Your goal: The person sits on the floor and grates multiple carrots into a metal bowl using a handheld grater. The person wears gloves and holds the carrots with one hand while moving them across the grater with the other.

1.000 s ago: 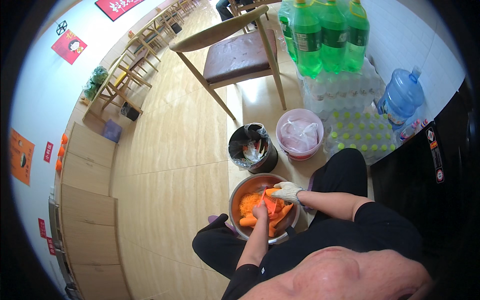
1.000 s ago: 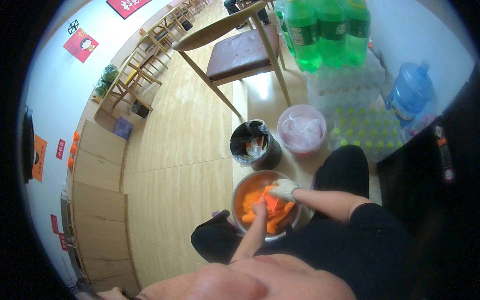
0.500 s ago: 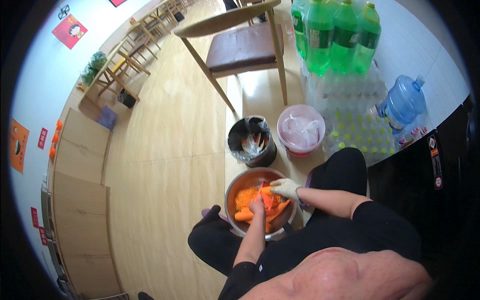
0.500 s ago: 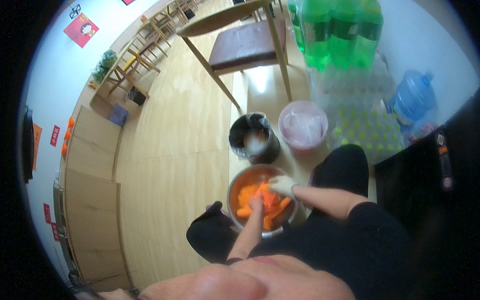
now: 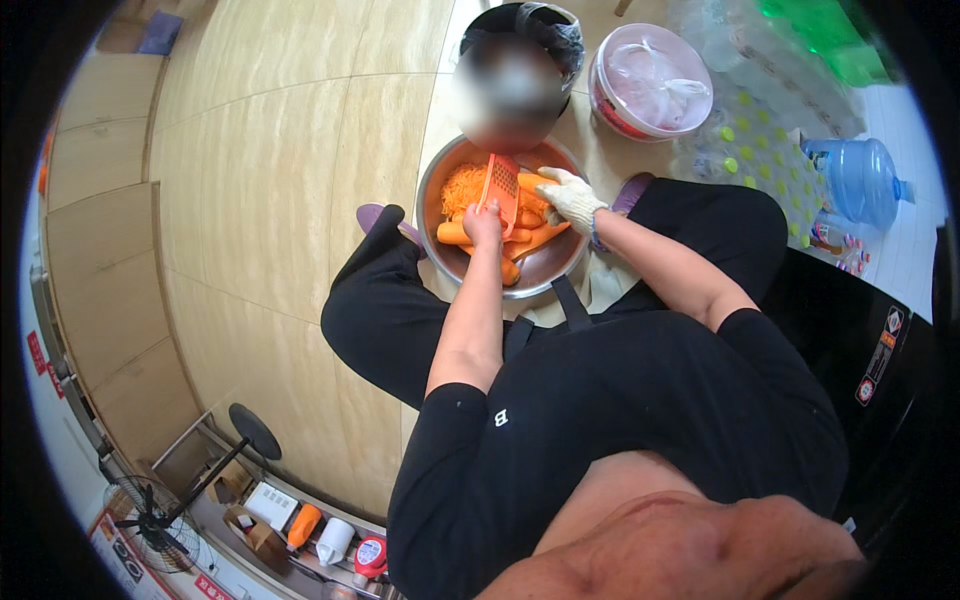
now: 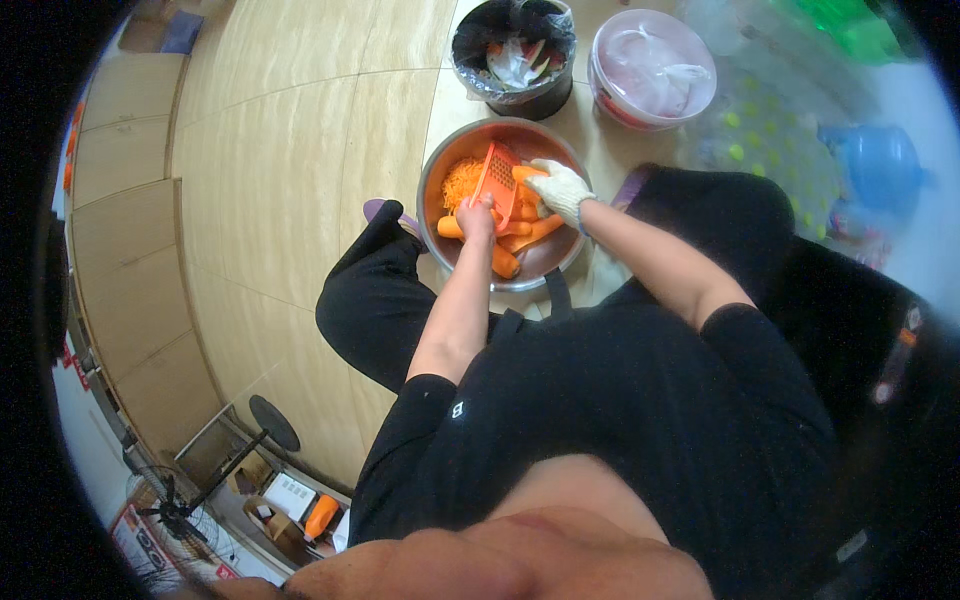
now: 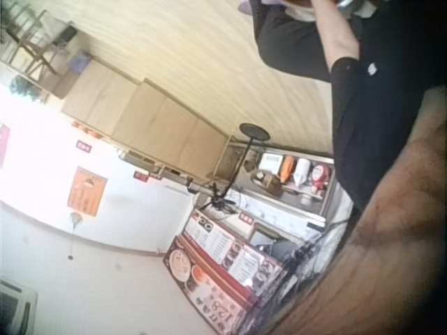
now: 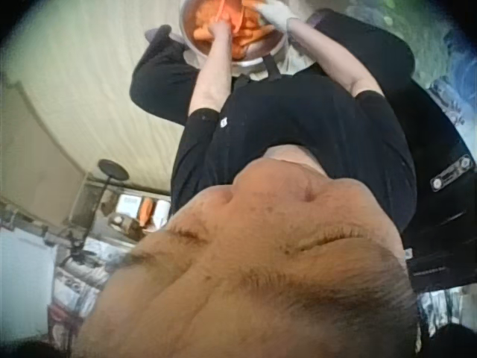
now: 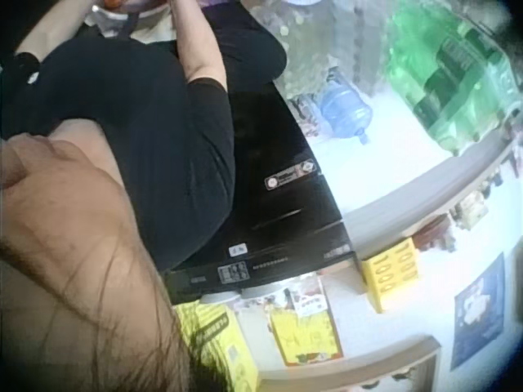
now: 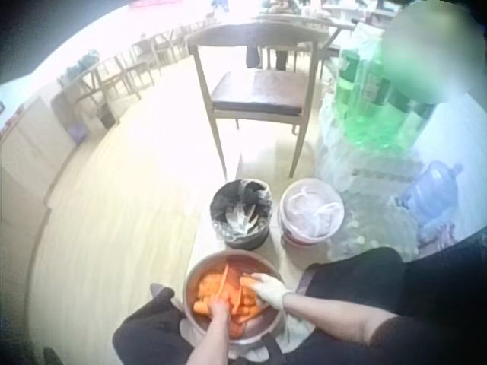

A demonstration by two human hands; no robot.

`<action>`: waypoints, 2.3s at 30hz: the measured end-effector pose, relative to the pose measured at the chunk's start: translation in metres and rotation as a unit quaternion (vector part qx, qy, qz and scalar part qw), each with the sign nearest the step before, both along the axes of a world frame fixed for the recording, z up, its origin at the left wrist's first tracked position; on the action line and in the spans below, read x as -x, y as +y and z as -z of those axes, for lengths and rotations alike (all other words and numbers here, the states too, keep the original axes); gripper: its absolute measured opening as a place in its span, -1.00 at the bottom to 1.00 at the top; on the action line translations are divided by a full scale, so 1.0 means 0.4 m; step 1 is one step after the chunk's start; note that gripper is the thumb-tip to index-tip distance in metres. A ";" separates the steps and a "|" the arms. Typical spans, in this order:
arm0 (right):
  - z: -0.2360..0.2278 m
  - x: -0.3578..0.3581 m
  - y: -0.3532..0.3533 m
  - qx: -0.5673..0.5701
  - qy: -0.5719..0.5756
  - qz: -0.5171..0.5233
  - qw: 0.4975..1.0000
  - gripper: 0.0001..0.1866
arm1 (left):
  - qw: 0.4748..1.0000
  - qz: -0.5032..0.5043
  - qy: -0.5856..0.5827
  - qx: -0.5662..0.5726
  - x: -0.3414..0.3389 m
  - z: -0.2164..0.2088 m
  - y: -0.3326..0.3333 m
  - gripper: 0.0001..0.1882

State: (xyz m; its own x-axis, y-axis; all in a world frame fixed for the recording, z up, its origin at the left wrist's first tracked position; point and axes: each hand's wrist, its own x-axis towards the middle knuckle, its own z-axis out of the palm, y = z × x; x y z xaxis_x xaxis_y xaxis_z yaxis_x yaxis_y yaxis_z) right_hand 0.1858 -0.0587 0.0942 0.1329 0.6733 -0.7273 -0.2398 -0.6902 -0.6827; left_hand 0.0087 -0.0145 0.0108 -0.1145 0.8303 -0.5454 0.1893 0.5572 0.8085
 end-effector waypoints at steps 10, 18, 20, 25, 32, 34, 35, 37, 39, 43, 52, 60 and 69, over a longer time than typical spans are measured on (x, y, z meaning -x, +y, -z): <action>0.236 0.072 0.153 0.039 -0.206 -0.172 0.963 -0.37 | 0.998 0.032 0.028 0.039 0.034 0.017 0.011 -0.76; 0.060 0.102 0.085 -0.022 -0.299 -0.310 0.902 -0.39 | 0.998 -0.014 0.000 0.058 0.043 0.020 0.024 -0.79; 0.084 0.101 0.105 0.036 -0.253 -0.247 0.935 -0.39 | 0.994 0.066 0.077 0.049 0.051 0.021 0.012 -0.82; 0.173 0.060 0.198 0.084 -0.180 -0.109 0.974 -0.45 | 0.997 0.030 0.021 0.068 0.035 0.018 0.011 -0.87; 0.137 0.097 0.106 0.013 -0.244 -0.262 0.934 -0.40 | 0.997 0.021 0.054 0.046 0.044 0.047 -0.007 -0.69; 0.183 0.084 0.151 -0.008 -0.255 -0.217 0.942 -0.40 | 0.997 0.020 0.069 0.016 0.044 0.046 -0.009 -0.70; 0.207 0.074 0.177 -0.016 -0.281 -0.199 0.939 -0.40 | 0.997 0.019 0.056 0.043 0.042 0.042 -0.010 -0.73; 0.236 0.060 0.193 -0.023 -0.301 -0.151 0.941 -0.39 | 0.997 0.013 0.033 0.075 0.028 0.039 0.004 -0.81; 0.216 0.062 0.162 -0.030 -0.276 -0.208 0.938 -0.41 | 0.997 0.033 0.072 -0.001 0.023 0.029 0.009 -0.81; 0.137 0.087 0.094 0.052 -0.218 -0.293 0.930 -0.42 | 0.984 0.102 0.144 0.007 0.032 0.020 -0.005 -0.81; 0.132 0.074 0.133 0.030 -0.179 -0.209 0.961 -0.49 | 0.999 -0.033 0.015 0.025 0.023 0.038 0.003 -0.74; 0.227 0.051 0.173 0.003 -0.262 -0.142 0.955 -0.43 | 0.998 0.028 0.047 -0.007 0.003 -0.001 -0.003 -0.76; 0.183 0.079 0.144 0.003 -0.279 -0.244 0.929 -0.46 | 0.996 0.055 0.067 0.025 0.015 0.014 -0.009 -0.77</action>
State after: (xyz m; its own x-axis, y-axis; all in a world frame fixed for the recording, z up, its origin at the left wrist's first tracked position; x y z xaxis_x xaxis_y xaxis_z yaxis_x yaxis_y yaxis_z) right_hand 0.1543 -0.0011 0.0212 0.1693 0.7491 -0.6404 0.4929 -0.6271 -0.6032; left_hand 0.0027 -0.0180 0.0054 -0.0984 0.8139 -0.5726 0.3565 0.5660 0.7433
